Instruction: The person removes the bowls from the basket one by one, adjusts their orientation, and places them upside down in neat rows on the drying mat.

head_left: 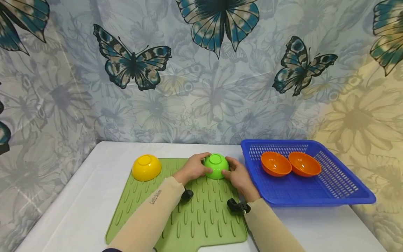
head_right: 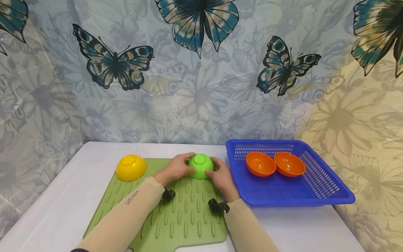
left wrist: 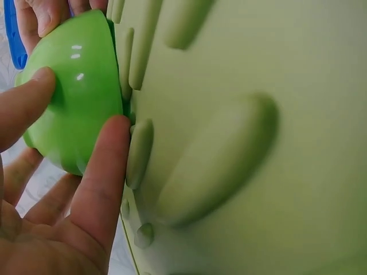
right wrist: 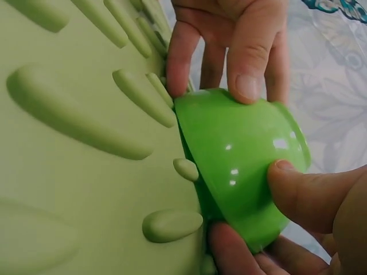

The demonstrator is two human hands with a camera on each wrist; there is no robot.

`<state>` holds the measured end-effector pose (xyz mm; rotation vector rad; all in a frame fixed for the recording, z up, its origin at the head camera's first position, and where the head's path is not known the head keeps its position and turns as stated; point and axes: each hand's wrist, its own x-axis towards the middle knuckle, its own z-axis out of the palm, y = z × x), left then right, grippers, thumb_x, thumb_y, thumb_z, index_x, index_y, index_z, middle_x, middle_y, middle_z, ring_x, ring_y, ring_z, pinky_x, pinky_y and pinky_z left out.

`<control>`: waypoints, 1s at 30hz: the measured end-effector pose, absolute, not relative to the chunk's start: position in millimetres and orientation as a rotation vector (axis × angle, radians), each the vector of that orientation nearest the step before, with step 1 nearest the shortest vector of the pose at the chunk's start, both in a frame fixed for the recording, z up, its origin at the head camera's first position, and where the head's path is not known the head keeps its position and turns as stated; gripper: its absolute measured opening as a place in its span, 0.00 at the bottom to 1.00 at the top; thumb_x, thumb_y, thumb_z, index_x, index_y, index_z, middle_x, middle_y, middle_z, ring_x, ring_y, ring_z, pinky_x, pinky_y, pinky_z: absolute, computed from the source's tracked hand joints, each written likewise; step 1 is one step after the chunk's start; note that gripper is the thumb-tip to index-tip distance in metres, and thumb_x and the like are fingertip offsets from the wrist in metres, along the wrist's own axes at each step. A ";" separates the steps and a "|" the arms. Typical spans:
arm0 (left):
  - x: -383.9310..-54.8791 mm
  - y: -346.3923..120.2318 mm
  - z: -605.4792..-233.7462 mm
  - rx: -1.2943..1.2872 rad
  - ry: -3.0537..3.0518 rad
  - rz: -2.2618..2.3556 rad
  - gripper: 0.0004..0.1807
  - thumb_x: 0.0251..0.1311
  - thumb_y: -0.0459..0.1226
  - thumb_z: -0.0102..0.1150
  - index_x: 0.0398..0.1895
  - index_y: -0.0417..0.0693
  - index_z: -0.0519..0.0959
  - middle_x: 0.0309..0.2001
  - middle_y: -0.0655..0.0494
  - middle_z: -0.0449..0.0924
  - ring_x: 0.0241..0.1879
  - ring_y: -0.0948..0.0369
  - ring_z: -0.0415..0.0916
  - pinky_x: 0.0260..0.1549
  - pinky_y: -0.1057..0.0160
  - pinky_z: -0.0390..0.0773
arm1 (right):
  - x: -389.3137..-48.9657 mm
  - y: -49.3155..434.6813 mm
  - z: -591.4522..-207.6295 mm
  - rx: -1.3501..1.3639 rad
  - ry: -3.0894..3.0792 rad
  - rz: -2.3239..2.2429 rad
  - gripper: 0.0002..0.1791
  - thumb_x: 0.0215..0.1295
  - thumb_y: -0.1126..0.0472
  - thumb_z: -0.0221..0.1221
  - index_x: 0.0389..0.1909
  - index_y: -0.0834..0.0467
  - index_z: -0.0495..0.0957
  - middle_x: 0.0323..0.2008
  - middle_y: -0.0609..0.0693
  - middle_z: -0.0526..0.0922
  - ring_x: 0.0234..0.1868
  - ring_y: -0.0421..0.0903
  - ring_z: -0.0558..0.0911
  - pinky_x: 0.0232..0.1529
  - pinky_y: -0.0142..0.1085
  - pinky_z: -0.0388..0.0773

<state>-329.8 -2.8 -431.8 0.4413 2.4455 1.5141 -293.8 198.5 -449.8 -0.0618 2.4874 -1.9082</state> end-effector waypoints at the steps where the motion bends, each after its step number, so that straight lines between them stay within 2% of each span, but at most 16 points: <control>1: -330.0 -2.8 -431.0 0.444 2.451 1.506 0.37 0.54 0.33 0.74 0.69 0.55 0.73 0.58 0.41 0.75 0.28 0.56 0.80 0.29 0.60 0.82 | -293.7 198.4 -449.3 -0.065 2.486 -1.907 0.36 0.67 0.75 0.58 0.74 0.67 0.57 0.73 0.65 0.59 0.72 0.58 0.59 0.65 0.51 0.65; 11: -327.8 -0.5 -429.4 0.444 2.483 1.464 0.36 0.54 0.33 0.74 0.68 0.54 0.74 0.55 0.43 0.77 0.26 0.57 0.80 0.28 0.61 0.81 | -289.7 197.8 -446.1 0.001 2.468 -1.904 0.36 0.67 0.73 0.59 0.74 0.66 0.59 0.72 0.65 0.60 0.70 0.58 0.63 0.53 0.43 0.76; 15: -326.4 1.9 -428.9 0.449 2.507 1.444 0.36 0.54 0.32 0.74 0.68 0.53 0.74 0.57 0.42 0.76 0.28 0.58 0.79 0.28 0.62 0.81 | -287.4 198.4 -446.2 0.046 2.442 -1.929 0.36 0.66 0.73 0.60 0.74 0.66 0.59 0.72 0.66 0.61 0.69 0.60 0.65 0.51 0.44 0.78; 18: -325.9 3.9 -428.3 0.452 2.537 1.408 0.36 0.54 0.32 0.74 0.68 0.53 0.74 0.58 0.43 0.76 0.32 0.57 0.80 0.31 0.60 0.81 | -285.4 197.6 -446.1 0.096 2.429 -1.959 0.36 0.65 0.73 0.61 0.73 0.66 0.60 0.71 0.67 0.61 0.68 0.61 0.66 0.51 0.47 0.79; 22: -326.8 6.6 -425.8 0.495 2.654 1.284 0.36 0.54 0.35 0.74 0.69 0.52 0.74 0.60 0.47 0.77 0.51 0.52 0.78 0.49 0.54 0.78 | -282.4 193.1 -444.2 0.166 2.443 -1.995 0.34 0.64 0.74 0.60 0.71 0.69 0.63 0.69 0.69 0.64 0.65 0.61 0.69 0.48 0.46 0.81; 25: -327.5 8.7 -423.7 0.532 2.720 1.197 0.36 0.54 0.36 0.74 0.68 0.51 0.74 0.62 0.49 0.76 0.62 0.51 0.71 0.60 0.52 0.70 | -279.1 187.3 -440.6 0.206 2.544 -1.926 0.31 0.63 0.73 0.60 0.68 0.68 0.67 0.63 0.70 0.69 0.55 0.61 0.75 0.42 0.42 0.82; 27: -328.1 9.4 -423.3 0.540 2.716 1.185 0.36 0.54 0.36 0.74 0.69 0.50 0.73 0.62 0.49 0.76 0.62 0.50 0.70 0.60 0.51 0.69 | -275.3 182.8 -436.1 0.209 2.653 -1.804 0.31 0.62 0.72 0.61 0.67 0.66 0.69 0.60 0.69 0.73 0.50 0.59 0.77 0.38 0.41 0.81; 30: -329.4 9.4 -423.3 0.549 2.711 1.174 0.36 0.55 0.37 0.74 0.69 0.50 0.73 0.62 0.49 0.75 0.62 0.50 0.71 0.59 0.51 0.71 | -266.8 175.9 -424.9 0.152 2.790 -1.595 0.32 0.61 0.70 0.62 0.68 0.62 0.70 0.60 0.67 0.74 0.49 0.58 0.77 0.37 0.42 0.78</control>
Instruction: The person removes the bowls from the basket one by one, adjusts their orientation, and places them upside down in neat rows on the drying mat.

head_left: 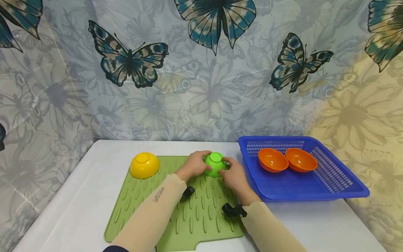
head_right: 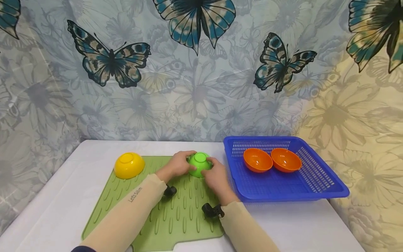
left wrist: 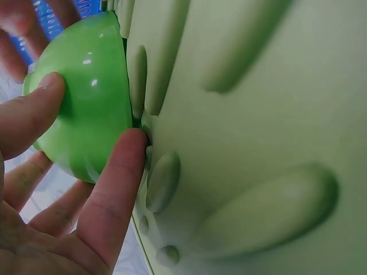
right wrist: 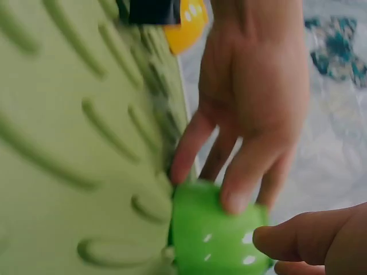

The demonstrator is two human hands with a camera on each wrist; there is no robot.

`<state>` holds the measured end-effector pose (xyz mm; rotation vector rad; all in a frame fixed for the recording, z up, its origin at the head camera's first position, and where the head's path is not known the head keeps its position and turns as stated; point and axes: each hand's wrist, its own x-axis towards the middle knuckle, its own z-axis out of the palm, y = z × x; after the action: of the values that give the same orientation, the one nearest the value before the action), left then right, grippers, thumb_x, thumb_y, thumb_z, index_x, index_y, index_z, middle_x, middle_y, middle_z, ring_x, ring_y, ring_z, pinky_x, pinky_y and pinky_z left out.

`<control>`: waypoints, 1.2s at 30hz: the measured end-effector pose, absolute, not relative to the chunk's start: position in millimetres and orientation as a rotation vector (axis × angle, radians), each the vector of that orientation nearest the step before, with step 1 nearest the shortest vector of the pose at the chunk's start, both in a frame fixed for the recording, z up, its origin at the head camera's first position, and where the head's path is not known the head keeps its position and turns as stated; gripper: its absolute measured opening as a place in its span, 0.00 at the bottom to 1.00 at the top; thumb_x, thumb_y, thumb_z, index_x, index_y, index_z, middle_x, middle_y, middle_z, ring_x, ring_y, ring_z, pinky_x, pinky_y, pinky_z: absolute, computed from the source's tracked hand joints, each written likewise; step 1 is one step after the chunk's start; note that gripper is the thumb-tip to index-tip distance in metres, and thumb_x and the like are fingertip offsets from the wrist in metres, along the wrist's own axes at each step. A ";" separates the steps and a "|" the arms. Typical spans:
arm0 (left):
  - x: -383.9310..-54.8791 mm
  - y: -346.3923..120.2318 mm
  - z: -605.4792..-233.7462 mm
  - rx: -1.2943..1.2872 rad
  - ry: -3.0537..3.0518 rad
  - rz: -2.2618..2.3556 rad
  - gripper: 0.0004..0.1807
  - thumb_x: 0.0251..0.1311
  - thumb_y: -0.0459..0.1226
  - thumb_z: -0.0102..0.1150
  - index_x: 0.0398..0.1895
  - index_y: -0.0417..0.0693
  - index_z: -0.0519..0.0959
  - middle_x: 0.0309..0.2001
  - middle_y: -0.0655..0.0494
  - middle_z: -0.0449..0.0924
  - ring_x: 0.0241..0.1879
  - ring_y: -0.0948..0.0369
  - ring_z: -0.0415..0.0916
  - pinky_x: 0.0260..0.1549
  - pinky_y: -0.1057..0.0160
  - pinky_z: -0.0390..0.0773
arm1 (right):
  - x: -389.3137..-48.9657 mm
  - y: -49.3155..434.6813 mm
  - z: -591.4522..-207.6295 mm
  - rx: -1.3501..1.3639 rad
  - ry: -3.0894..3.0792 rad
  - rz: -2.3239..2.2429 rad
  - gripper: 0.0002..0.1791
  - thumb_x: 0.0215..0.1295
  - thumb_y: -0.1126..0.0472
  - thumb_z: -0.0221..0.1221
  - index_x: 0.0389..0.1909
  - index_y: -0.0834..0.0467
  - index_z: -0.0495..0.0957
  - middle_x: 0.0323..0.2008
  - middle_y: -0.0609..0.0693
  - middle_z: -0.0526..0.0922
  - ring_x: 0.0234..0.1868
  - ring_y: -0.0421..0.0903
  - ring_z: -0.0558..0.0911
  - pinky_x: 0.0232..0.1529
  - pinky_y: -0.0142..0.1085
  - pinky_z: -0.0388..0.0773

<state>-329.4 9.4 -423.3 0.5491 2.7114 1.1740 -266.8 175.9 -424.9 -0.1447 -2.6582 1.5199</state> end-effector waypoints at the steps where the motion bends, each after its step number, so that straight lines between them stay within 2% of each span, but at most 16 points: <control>1: -330.2 9.0 -423.3 0.550 2.710 1.173 0.36 0.55 0.37 0.74 0.69 0.51 0.73 0.62 0.49 0.75 0.61 0.50 0.71 0.58 0.52 0.72 | -263.7 173.1 -420.1 -0.121 -2.689 1.485 0.32 0.61 0.69 0.63 0.68 0.61 0.70 0.61 0.66 0.74 0.44 0.57 0.78 0.34 0.42 0.77; 3: -331.6 8.0 -422.8 0.557 2.712 1.172 0.37 0.54 0.37 0.74 0.69 0.51 0.73 0.62 0.50 0.76 0.61 0.51 0.71 0.57 0.53 0.72 | -257.7 167.6 -410.3 -0.075 -2.728 1.467 0.34 0.62 0.69 0.63 0.70 0.59 0.69 0.56 0.65 0.79 0.33 0.51 0.78 0.28 0.40 0.75; 4: -332.4 7.4 -422.6 0.560 2.714 1.169 0.37 0.54 0.38 0.74 0.69 0.51 0.73 0.63 0.50 0.75 0.61 0.51 0.71 0.57 0.53 0.72 | -254.6 165.1 -405.6 -0.055 -2.739 1.479 0.34 0.62 0.69 0.63 0.71 0.57 0.68 0.54 0.64 0.80 0.26 0.49 0.76 0.24 0.39 0.72; 5: -332.7 6.9 -422.1 0.562 2.714 1.174 0.37 0.54 0.38 0.74 0.69 0.51 0.73 0.62 0.50 0.76 0.60 0.51 0.72 0.56 0.53 0.73 | -252.3 163.0 -401.6 -0.038 -2.749 1.489 0.35 0.62 0.68 0.64 0.72 0.56 0.67 0.46 0.61 0.83 0.20 0.46 0.71 0.21 0.37 0.70; 7: -333.8 6.3 -421.4 0.558 2.717 1.167 0.37 0.54 0.38 0.74 0.69 0.52 0.73 0.63 0.51 0.75 0.60 0.52 0.72 0.56 0.54 0.73 | -247.4 159.7 -394.6 -0.004 -2.769 1.499 0.36 0.62 0.68 0.64 0.72 0.54 0.67 0.45 0.60 0.83 0.14 0.45 0.64 0.17 0.36 0.66; 9: -334.3 6.1 -420.7 0.557 2.719 1.155 0.37 0.55 0.39 0.74 0.70 0.52 0.73 0.63 0.51 0.75 0.61 0.52 0.71 0.57 0.54 0.73 | -242.1 158.1 -387.7 0.030 -2.794 1.473 0.37 0.62 0.66 0.65 0.72 0.53 0.67 0.50 0.61 0.82 0.24 0.49 0.76 0.20 0.37 0.69; 11: -334.9 6.5 -420.1 0.547 2.717 1.139 0.37 0.56 0.40 0.74 0.70 0.52 0.72 0.64 0.51 0.74 0.61 0.53 0.71 0.56 0.54 0.73 | -235.4 157.9 -379.0 0.078 -2.816 1.445 0.36 0.62 0.65 0.66 0.72 0.52 0.67 0.60 0.62 0.76 0.43 0.58 0.81 0.25 0.40 0.73; 12: -335.2 6.7 -419.6 0.546 2.716 1.128 0.37 0.56 0.40 0.74 0.70 0.52 0.72 0.64 0.51 0.74 0.61 0.53 0.71 0.56 0.55 0.73 | -231.8 158.7 -374.0 0.102 -2.825 1.439 0.36 0.62 0.63 0.66 0.72 0.51 0.68 0.67 0.62 0.69 0.53 0.63 0.78 0.28 0.42 0.75; 13: -335.2 7.0 -418.8 0.549 2.719 1.117 0.37 0.56 0.41 0.74 0.70 0.52 0.72 0.64 0.51 0.74 0.61 0.52 0.71 0.56 0.54 0.73 | -227.7 159.8 -368.0 0.128 -2.829 1.447 0.36 0.62 0.63 0.66 0.72 0.49 0.68 0.69 0.62 0.67 0.62 0.66 0.72 0.34 0.43 0.77; 14: -335.3 7.5 -417.9 0.554 2.715 1.115 0.37 0.56 0.40 0.74 0.70 0.51 0.72 0.63 0.50 0.75 0.60 0.53 0.72 0.55 0.55 0.74 | -223.6 161.7 -361.9 0.149 -2.825 1.469 0.36 0.62 0.63 0.66 0.72 0.49 0.68 0.70 0.62 0.66 0.67 0.66 0.67 0.34 0.45 0.78; 17: -335.1 9.0 -414.8 0.571 2.710 1.113 0.37 0.55 0.39 0.74 0.70 0.49 0.72 0.62 0.49 0.75 0.59 0.52 0.72 0.55 0.54 0.74 | -212.6 172.1 -341.8 0.231 -2.799 1.561 0.36 0.62 0.61 0.66 0.72 0.47 0.68 0.72 0.62 0.62 0.70 0.64 0.62 0.45 0.50 0.80; 18: -335.0 9.4 -413.9 0.578 2.712 1.112 0.37 0.55 0.39 0.74 0.69 0.48 0.72 0.62 0.48 0.75 0.59 0.52 0.72 0.55 0.54 0.73 | -209.7 177.2 -334.8 0.258 -2.790 1.592 0.36 0.63 0.61 0.66 0.72 0.46 0.68 0.73 0.61 0.60 0.71 0.64 0.61 0.51 0.52 0.78; 21: -335.7 9.8 -412.7 0.576 2.721 1.103 0.38 0.54 0.39 0.74 0.70 0.47 0.72 0.62 0.48 0.75 0.61 0.51 0.71 0.58 0.52 0.71 | -203.4 195.0 -312.5 0.329 -2.728 1.710 0.36 0.65 0.61 0.65 0.73 0.49 0.65 0.76 0.57 0.53 0.72 0.62 0.60 0.57 0.54 0.74; 28: -338.4 7.7 -412.7 0.547 2.717 1.128 0.39 0.54 0.38 0.74 0.71 0.48 0.71 0.64 0.47 0.73 0.65 0.49 0.67 0.62 0.51 0.67 | -207.9 253.0 -263.4 0.335 -2.520 1.977 0.38 0.72 0.62 0.60 0.78 0.57 0.55 0.77 0.58 0.49 0.69 0.61 0.62 0.49 0.42 0.80; 32: -337.8 7.9 -414.9 0.547 2.699 1.147 0.39 0.55 0.38 0.74 0.71 0.48 0.70 0.65 0.47 0.73 0.64 0.50 0.68 0.61 0.51 0.69 | -223.3 300.5 -250.7 0.321 -2.401 2.215 0.35 0.76 0.60 0.53 0.79 0.52 0.50 0.78 0.60 0.37 0.72 0.67 0.51 0.47 0.42 0.82; 36: -336.9 9.3 -417.6 0.545 2.685 1.174 0.39 0.55 0.38 0.74 0.71 0.48 0.70 0.64 0.48 0.74 0.63 0.50 0.69 0.60 0.51 0.70 | -243.5 347.7 -249.2 0.171 -2.303 2.414 0.31 0.78 0.55 0.50 0.76 0.45 0.51 0.79 0.55 0.30 0.74 0.70 0.38 0.45 0.46 0.82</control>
<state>-336.9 9.3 -417.6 0.5446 2.6851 1.1737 -243.5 347.7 -249.2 0.1711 -2.3031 2.4144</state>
